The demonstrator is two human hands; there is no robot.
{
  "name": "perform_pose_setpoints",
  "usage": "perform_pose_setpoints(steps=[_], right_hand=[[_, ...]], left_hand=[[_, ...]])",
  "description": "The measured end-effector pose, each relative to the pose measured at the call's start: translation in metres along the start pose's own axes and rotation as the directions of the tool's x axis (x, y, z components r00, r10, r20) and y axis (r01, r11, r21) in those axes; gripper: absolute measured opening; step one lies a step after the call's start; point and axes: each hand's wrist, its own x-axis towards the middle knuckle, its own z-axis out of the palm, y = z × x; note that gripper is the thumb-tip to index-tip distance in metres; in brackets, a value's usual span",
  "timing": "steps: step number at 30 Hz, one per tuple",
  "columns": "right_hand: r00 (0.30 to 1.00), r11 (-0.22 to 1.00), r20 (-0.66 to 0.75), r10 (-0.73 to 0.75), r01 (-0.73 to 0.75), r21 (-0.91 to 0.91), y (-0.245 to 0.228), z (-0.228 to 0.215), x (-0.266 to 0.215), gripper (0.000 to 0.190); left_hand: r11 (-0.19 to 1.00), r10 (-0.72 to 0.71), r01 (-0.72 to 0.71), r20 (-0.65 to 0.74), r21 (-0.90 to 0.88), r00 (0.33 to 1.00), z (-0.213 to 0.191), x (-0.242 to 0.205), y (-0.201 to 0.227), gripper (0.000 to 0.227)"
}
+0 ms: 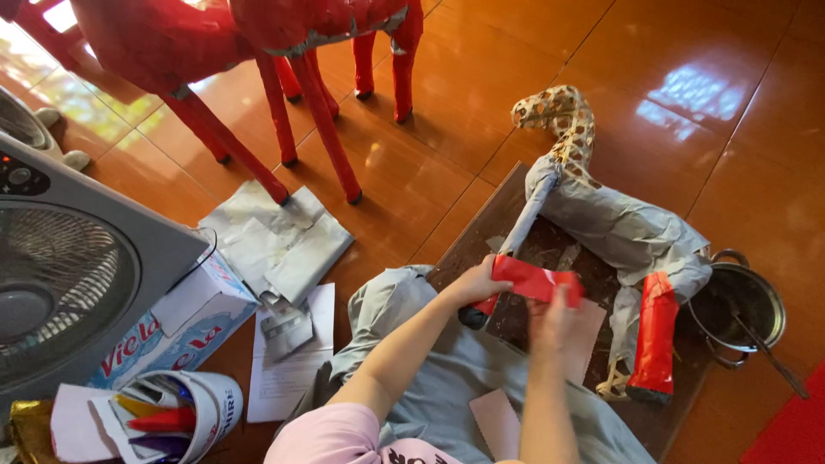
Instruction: Applying colored paper strips and glue to a giraffe-shaped craft model.
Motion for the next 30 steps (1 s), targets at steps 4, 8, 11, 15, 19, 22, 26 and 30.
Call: perform_pose_setpoints(steps=[4, 8, 11, 15, 19, 22, 26, 30], right_hand=[[0.997, 0.965, -0.012, -0.077, 0.071, -0.254, -0.052, -0.02, -0.009, 0.028], [0.893, 0.633, 0.191, 0.407, -0.126, -0.764, -0.011, -0.066, 0.013, 0.06], [0.91, 0.636, 0.413, 0.033, 0.3, -0.711, 0.018, -0.021, 0.011, 0.047], [0.886, 0.63, 0.44, 0.147, 0.259, -0.732, 0.043, 0.039, 0.037, 0.047], [0.843, 0.828, 0.345, 0.411, -0.187, -0.529, 0.05, 0.037, 0.053, 0.037], [0.768, 0.843, 0.348, 0.537, -0.476, -0.251, 0.045, 0.047, 0.04, 0.029], [0.821, 0.86, 0.255, 0.51, -0.486, -0.154, 0.027, 0.074, 0.003, 0.024], [0.858, 0.889, 0.232, 0.458, -0.446, -0.108, 0.037, 0.076, 0.011, 0.024]], left_hand=[[0.998, -0.026, 0.026, -0.005, 0.058, 1.0, -0.001, 0.006, -0.003, 0.081], [0.988, -0.074, 0.08, -0.043, 0.134, 0.996, 0.007, 0.004, -0.001, 0.076], [0.987, -0.102, 0.107, -0.054, 0.119, 0.993, 0.013, 0.007, -0.002, 0.07], [0.992, -0.126, 0.126, -0.035, -0.015, 0.991, 0.01, -0.001, 0.005, 0.068], [0.941, 0.125, -0.105, 0.042, -0.323, 0.991, 0.003, -0.009, -0.006, 0.086], [0.936, 0.158, -0.11, 0.121, -0.335, 0.98, -0.004, -0.015, -0.008, 0.112], [0.996, 0.036, -0.02, 0.18, -0.088, 0.983, -0.023, -0.037, 0.034, 0.118], [0.99, 0.129, -0.135, -0.158, -0.029, 0.979, -0.032, -0.041, 0.053, 0.113]])
